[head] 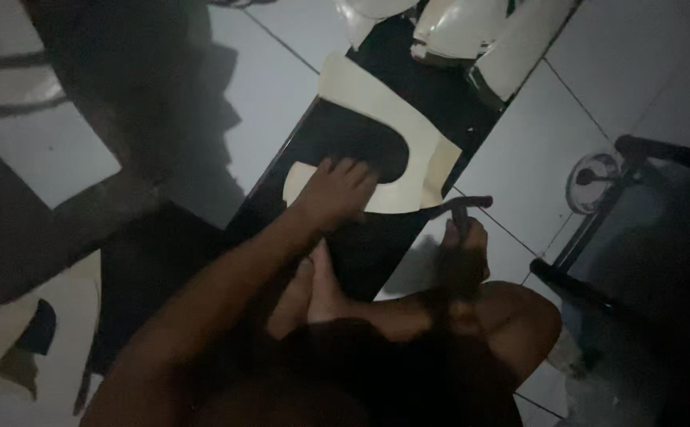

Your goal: The person sits on the floor and uses a knife to cut a curved shape out of a sheet of light-colored material. They then smooth the edges of the cutout with a sanding block and repeat the process with another sheet.

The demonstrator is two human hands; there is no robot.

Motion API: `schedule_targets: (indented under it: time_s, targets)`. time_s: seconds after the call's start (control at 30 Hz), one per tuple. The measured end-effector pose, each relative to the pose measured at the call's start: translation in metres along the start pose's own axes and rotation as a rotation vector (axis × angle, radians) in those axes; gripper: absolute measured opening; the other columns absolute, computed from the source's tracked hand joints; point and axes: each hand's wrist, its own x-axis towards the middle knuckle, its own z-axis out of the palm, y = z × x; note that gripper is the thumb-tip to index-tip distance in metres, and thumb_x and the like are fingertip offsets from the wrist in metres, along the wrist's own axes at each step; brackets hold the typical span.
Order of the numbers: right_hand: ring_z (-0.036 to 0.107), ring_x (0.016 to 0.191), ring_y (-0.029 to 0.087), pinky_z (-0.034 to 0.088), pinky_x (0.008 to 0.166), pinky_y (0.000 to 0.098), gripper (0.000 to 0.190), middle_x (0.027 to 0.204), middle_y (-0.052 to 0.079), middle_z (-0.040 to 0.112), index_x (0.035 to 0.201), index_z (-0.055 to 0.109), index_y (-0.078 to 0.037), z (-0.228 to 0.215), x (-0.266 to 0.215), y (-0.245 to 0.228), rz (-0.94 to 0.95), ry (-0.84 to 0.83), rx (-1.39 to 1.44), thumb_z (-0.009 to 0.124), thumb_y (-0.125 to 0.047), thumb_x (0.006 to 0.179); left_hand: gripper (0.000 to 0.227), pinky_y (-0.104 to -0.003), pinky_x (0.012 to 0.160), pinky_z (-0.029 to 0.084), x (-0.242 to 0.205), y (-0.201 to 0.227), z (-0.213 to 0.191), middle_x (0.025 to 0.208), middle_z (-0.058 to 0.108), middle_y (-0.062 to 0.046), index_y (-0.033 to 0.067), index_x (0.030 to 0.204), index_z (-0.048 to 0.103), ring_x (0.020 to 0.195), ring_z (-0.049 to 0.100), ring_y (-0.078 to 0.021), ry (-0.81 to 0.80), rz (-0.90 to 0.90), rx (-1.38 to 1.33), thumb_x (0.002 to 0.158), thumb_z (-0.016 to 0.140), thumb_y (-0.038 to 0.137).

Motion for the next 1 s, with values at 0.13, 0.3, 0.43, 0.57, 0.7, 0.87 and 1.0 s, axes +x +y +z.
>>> schedule_targets:
  time_s: [0.13,0.3,0.43,0.57,0.7,0.87,1.0]
  targets:
    - [0.067,0.090,0.035,0.055,0.076,0.0472,0.035,0.105,0.019,0.067,0.113,0.065,-0.001,0.003,0.002,0.006,-0.087,0.015,0.045,0.058,-0.034,0.103,0.026,-0.050,0.093,0.049,0.000,-0.013,0.000,0.115,0.064,-0.015,0.0103,0.114,0.070,0.110,0.060,-0.0334,-0.087,-0.112,-0.153,0.089,0.074,0.016]
    - [0.068,0.089,0.030,0.055,0.077,0.0424,0.043,0.102,0.016,0.069,0.110,0.066,-0.001,0.007,-0.011,0.008,-0.045,-0.054,0.081,0.051,-0.041,0.106,0.027,-0.052,0.080,0.050,-0.019,-0.027,-0.008,0.105,0.061,-0.019,0.0060,0.100,0.069,0.097,0.060,-0.0381,-0.081,-0.052,-0.144,0.081,0.079,0.022]
    - [0.069,0.088,0.026,0.056,0.078,0.0386,0.050,0.100,0.014,0.071,0.108,0.067,-0.002,0.014,-0.009,-0.011,-0.014,-0.224,0.147,0.045,-0.046,0.108,0.028,-0.052,0.078,0.050,-0.024,-0.028,-0.004,0.103,0.063,-0.017,0.0068,0.101,0.071,0.095,0.062,-0.0371,-0.034,-0.094,-0.127,0.080,0.079,0.022]
    - [0.070,0.089,0.023,0.057,0.078,0.0348,0.063,0.098,0.014,0.073,0.108,0.067,0.002,0.019,-0.001,-0.043,0.645,-0.588,0.859,0.042,-0.056,0.108,0.033,-0.051,0.083,0.050,-0.015,-0.031,-0.004,0.107,0.063,-0.017,0.0115,0.113,0.071,0.101,0.061,-0.0386,-0.136,-0.217,-0.201,0.084,0.077,0.026]
    - [0.057,0.089,0.018,0.046,0.078,0.0339,0.041,0.105,0.006,0.064,0.126,0.063,-0.005,0.018,0.010,-0.072,0.488,-0.400,1.312,0.058,-0.042,0.108,0.032,-0.050,0.085,0.051,-0.016,-0.027,-0.019,0.108,0.064,-0.018,0.0105,0.113,0.071,0.102,0.062,-0.0381,-0.185,-0.289,-0.318,0.085,0.076,0.027]
    - [0.066,0.103,0.012,0.052,0.092,0.0291,0.028,0.114,0.003,0.069,0.123,0.059,-0.012,-0.016,0.020,-0.093,0.392,-0.415,1.222,0.061,-0.028,0.099,0.035,-0.047,0.094,0.048,-0.011,-0.022,-0.066,0.121,0.061,-0.013,0.0101,0.120,0.069,0.114,0.060,-0.0296,-0.379,-0.515,-0.551,0.093,0.069,0.033]
    - [0.061,0.096,0.020,0.050,0.089,0.0356,0.022,0.105,0.010,0.065,0.117,0.061,-0.002,-0.068,0.020,-0.092,-0.157,-0.463,0.888,0.055,-0.021,0.108,0.049,-0.043,0.104,0.052,-0.007,-0.026,-0.128,0.132,0.061,-0.017,0.0075,0.139,0.060,0.125,0.060,-0.0295,0.437,-0.584,-0.701,0.097,0.069,0.030]
